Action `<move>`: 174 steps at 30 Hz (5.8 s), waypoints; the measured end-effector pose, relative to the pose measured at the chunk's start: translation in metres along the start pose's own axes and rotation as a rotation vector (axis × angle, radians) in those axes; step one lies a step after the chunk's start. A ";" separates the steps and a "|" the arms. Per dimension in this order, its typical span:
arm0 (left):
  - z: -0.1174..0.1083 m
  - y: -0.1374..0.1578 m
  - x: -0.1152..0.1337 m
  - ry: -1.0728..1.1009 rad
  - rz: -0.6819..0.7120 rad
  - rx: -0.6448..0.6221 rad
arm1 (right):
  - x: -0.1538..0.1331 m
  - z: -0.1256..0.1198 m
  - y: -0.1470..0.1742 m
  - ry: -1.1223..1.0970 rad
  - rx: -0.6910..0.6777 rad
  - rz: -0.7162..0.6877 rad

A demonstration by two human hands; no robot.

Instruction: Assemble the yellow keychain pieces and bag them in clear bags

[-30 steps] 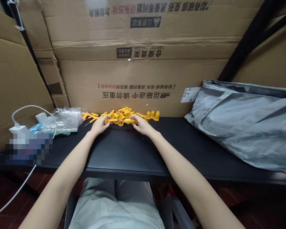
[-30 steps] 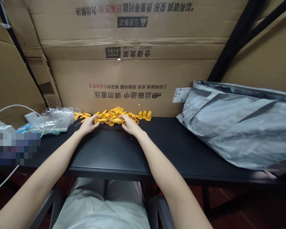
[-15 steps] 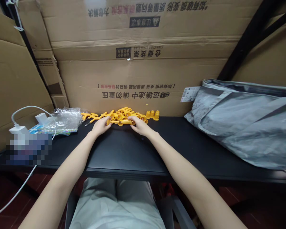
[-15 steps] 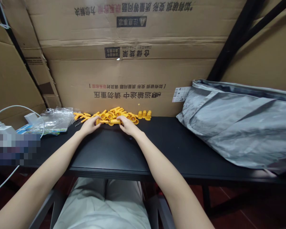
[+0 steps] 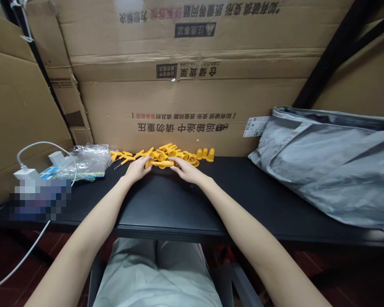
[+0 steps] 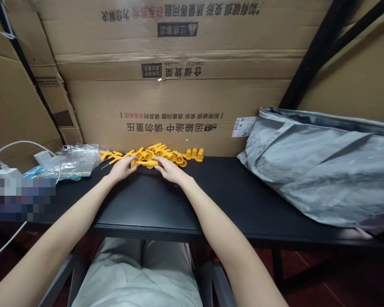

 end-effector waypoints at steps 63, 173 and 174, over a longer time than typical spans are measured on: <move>-0.008 0.003 0.010 -0.004 -0.099 -0.005 | 0.024 0.006 0.004 -0.236 0.130 0.310; 0.004 0.019 -0.069 -0.216 -0.657 -0.353 | 0.017 0.034 -0.070 0.540 -0.162 0.412; 0.004 0.018 -0.069 -0.216 -0.657 -0.356 | 0.018 0.034 -0.070 0.535 -0.172 0.423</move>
Point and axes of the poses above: each hand's wrist, its own y-axis away from the middle knuckle, its own z-axis out of the palm, x = y × z, the point moved 6 cm from there along -y, towards the middle knuckle, and after that the axes turned 12 degrees about -y, right-handed, at the moved point
